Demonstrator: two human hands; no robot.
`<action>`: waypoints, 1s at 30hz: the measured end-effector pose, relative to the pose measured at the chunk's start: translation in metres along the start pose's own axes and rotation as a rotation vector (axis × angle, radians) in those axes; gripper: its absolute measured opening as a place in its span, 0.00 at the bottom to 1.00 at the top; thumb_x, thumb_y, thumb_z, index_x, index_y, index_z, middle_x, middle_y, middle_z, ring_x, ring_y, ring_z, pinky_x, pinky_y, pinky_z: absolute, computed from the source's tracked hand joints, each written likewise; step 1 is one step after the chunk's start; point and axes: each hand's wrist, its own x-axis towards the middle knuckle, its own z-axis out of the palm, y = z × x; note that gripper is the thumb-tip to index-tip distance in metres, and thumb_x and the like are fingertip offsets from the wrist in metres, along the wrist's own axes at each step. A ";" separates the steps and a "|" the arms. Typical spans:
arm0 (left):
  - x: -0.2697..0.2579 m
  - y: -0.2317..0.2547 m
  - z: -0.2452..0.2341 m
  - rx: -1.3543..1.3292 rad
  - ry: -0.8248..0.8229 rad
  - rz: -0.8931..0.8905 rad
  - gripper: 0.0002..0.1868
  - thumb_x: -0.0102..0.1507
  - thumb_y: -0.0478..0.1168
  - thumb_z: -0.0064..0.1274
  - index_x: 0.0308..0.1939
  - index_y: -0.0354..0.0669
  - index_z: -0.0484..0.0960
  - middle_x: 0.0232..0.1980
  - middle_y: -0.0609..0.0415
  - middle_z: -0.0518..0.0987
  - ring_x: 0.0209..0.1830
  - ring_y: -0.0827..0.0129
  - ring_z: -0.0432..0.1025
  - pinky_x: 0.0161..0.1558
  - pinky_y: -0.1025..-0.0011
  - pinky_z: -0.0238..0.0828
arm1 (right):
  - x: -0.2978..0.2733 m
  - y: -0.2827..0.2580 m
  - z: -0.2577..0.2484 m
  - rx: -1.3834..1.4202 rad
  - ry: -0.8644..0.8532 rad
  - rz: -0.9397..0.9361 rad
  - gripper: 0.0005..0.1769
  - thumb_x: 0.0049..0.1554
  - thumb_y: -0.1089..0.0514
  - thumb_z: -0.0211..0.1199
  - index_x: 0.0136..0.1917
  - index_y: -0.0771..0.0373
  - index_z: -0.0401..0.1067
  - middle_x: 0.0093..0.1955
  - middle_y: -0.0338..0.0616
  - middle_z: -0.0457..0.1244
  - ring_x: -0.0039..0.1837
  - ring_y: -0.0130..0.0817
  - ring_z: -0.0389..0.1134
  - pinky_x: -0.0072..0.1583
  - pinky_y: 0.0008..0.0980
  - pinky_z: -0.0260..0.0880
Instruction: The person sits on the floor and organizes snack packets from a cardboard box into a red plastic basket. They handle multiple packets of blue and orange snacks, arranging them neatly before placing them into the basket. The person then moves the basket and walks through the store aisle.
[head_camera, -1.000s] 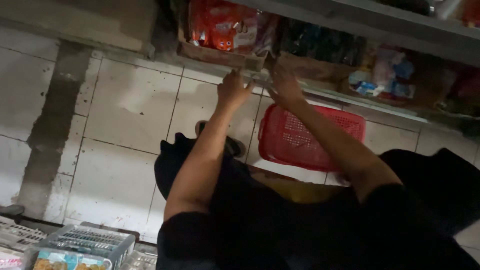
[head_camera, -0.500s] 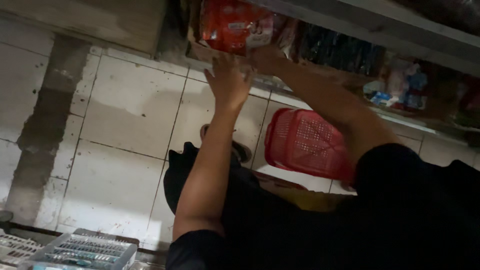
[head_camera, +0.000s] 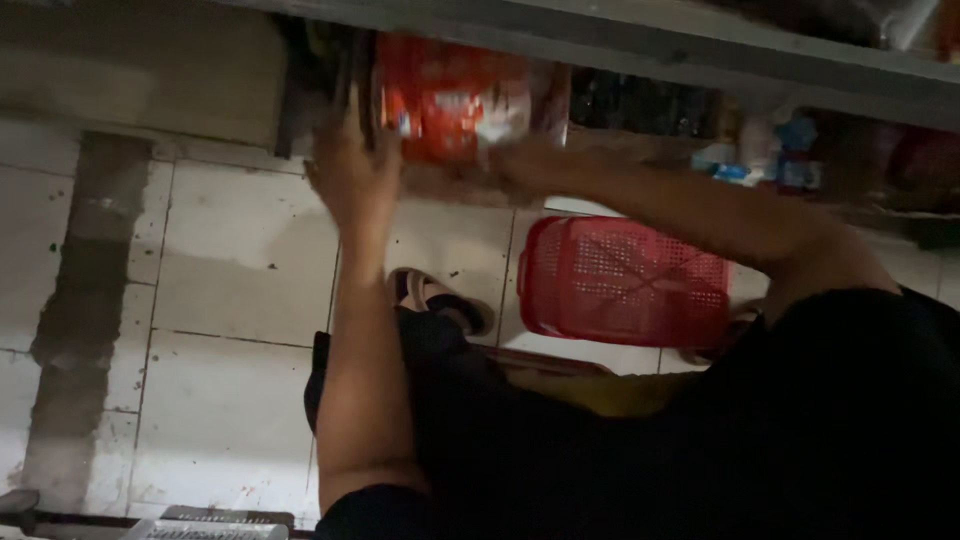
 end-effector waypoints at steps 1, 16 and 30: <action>0.004 -0.010 0.000 -0.009 -0.021 -0.042 0.34 0.67 0.57 0.52 0.73 0.44 0.70 0.70 0.39 0.73 0.72 0.45 0.65 0.70 0.41 0.55 | -0.013 -0.009 0.008 0.105 -0.046 0.041 0.18 0.52 0.53 0.64 0.55 0.60 0.76 0.55 0.55 0.69 0.52 0.48 0.71 0.50 0.45 0.72; 0.008 -0.141 0.143 -0.960 -0.418 -0.512 0.44 0.64 0.65 0.48 0.74 0.38 0.63 0.72 0.47 0.70 0.70 0.57 0.66 0.65 0.63 0.64 | -0.188 -0.092 0.007 0.748 -0.060 0.230 0.14 0.59 0.56 0.55 0.54 0.58 0.77 0.59 0.53 0.69 0.56 0.49 0.71 0.55 0.46 0.73; -0.110 -0.094 0.235 -0.515 -1.142 -0.691 0.50 0.59 0.78 0.50 0.66 0.40 0.75 0.69 0.35 0.71 0.69 0.44 0.67 0.61 0.46 0.69 | -0.370 -0.031 0.026 -0.049 -0.376 0.133 0.10 0.48 0.59 0.65 0.45 0.56 0.77 0.51 0.43 0.68 0.58 0.40 0.69 0.62 0.40 0.67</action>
